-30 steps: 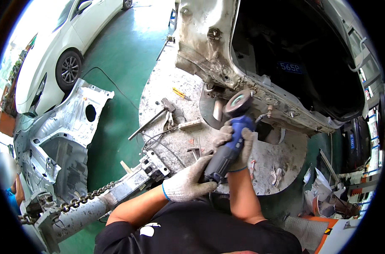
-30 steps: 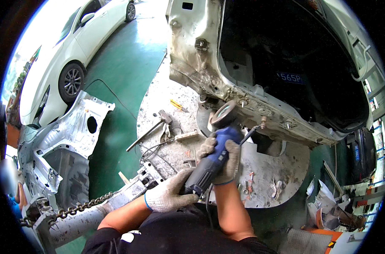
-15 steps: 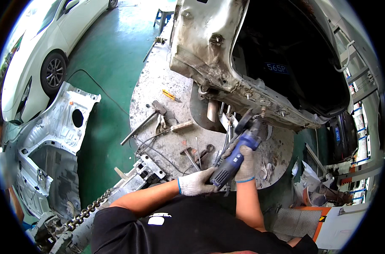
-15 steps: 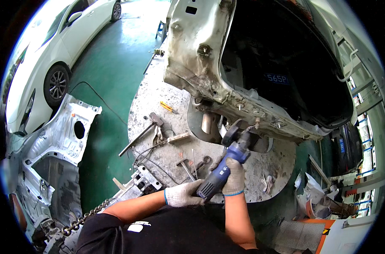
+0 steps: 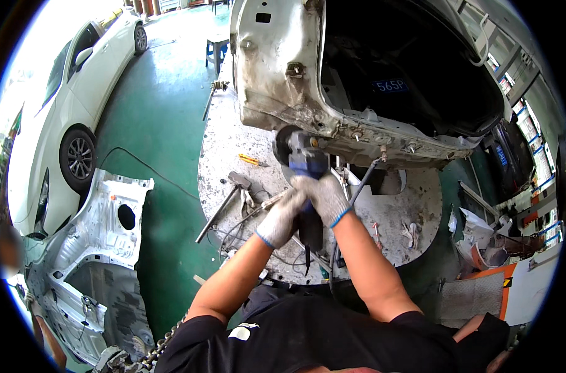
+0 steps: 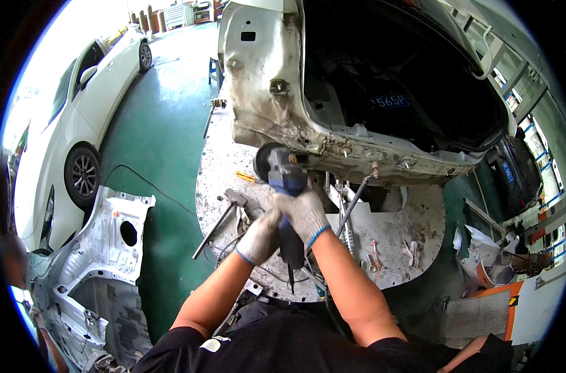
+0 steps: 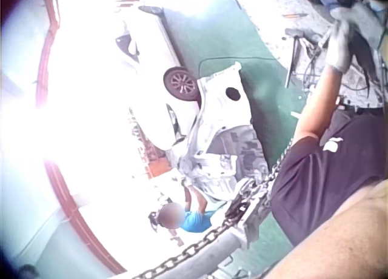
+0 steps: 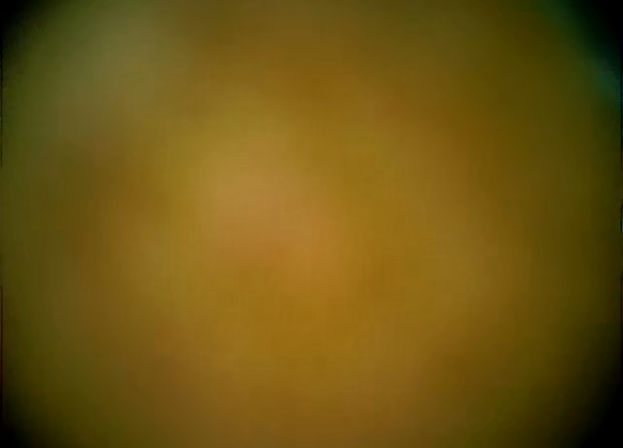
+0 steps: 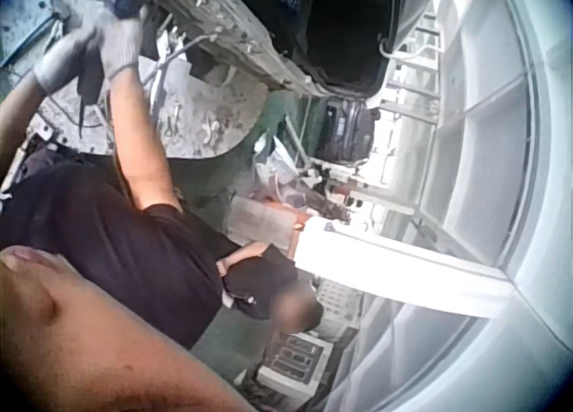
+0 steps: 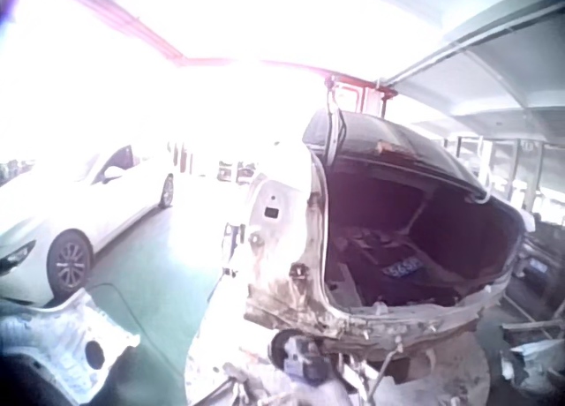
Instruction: The person uses a handheld grinder to smooth the inner surface of a car door panel, then switches to a spot welder to attach a metal patch. They use a screwdriver to pry and adjust the patch, and a hammer to tap the weld area. The person continues welding and hammering the patch into place on the door frame.
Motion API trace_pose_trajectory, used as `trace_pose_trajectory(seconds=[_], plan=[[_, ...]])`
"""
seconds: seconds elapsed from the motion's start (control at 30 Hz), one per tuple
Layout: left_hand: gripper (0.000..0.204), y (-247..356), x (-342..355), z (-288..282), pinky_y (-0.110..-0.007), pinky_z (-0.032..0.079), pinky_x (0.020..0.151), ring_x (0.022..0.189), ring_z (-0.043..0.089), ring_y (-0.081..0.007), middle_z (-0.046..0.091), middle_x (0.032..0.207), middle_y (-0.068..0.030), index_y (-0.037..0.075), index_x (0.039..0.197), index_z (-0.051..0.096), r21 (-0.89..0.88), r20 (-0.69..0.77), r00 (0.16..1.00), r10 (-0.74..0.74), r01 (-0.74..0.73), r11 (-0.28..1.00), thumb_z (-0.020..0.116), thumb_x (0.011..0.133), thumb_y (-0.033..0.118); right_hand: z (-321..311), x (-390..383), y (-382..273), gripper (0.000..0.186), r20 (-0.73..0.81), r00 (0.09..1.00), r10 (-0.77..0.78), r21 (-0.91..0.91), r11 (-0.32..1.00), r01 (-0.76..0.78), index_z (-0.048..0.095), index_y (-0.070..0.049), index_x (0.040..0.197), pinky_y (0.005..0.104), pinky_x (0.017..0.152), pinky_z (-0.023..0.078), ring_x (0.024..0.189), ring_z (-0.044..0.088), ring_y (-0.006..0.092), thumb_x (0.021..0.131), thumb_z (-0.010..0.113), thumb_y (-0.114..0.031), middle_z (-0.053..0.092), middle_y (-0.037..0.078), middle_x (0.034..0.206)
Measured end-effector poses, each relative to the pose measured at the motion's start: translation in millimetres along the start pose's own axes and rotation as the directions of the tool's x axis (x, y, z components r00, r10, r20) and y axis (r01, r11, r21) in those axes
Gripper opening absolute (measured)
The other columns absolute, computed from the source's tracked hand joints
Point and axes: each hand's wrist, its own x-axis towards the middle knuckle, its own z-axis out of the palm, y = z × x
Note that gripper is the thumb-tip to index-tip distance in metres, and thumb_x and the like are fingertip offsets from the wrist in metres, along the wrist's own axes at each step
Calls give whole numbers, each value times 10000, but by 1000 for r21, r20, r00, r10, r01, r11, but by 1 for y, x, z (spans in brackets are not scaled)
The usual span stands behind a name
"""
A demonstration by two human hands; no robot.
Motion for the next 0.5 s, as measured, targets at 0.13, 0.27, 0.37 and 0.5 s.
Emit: trace_pose_trajectory(seconds=[0.13,0.27,0.37,0.5], plan=[[610,49,42,25,-358,473,1040,1184,602,-198,627,1309,-93,28,1421,526,76,-146,959,241,-232,970,692,991,428,11,49,-30,385,69,987,-147,-198,967,158,710,9,1105,395,738,543,791,671,183,901,748,-316,753,132,883],[579,83,64,43,-358,497,1005,1135,628,-201,663,1238,-78,44,1397,559,34,-139,965,224,-221,975,732,963,385,19,78,-46,439,-53,990,-128,-431,898,93,739,-40,1067,425,758,552,812,702,227,887,728,-440,756,149,878],[566,95,84,47,-364,510,986,1129,637,-208,674,1227,-81,57,1392,579,5,-113,974,194,-195,981,740,953,377,0,117,-32,450,-26,982,-189,-476,866,154,740,-39,1058,422,750,555,800,704,241,877,755,-451,756,144,880],[594,107,92,43,-367,512,980,1118,641,-213,679,1226,-88,52,1389,584,33,-112,968,224,-222,975,752,937,400,16,126,-46,323,6,986,-168,-634,762,134,721,-37,1070,399,792,557,858,696,231,914,694,-318,743,149,959]])
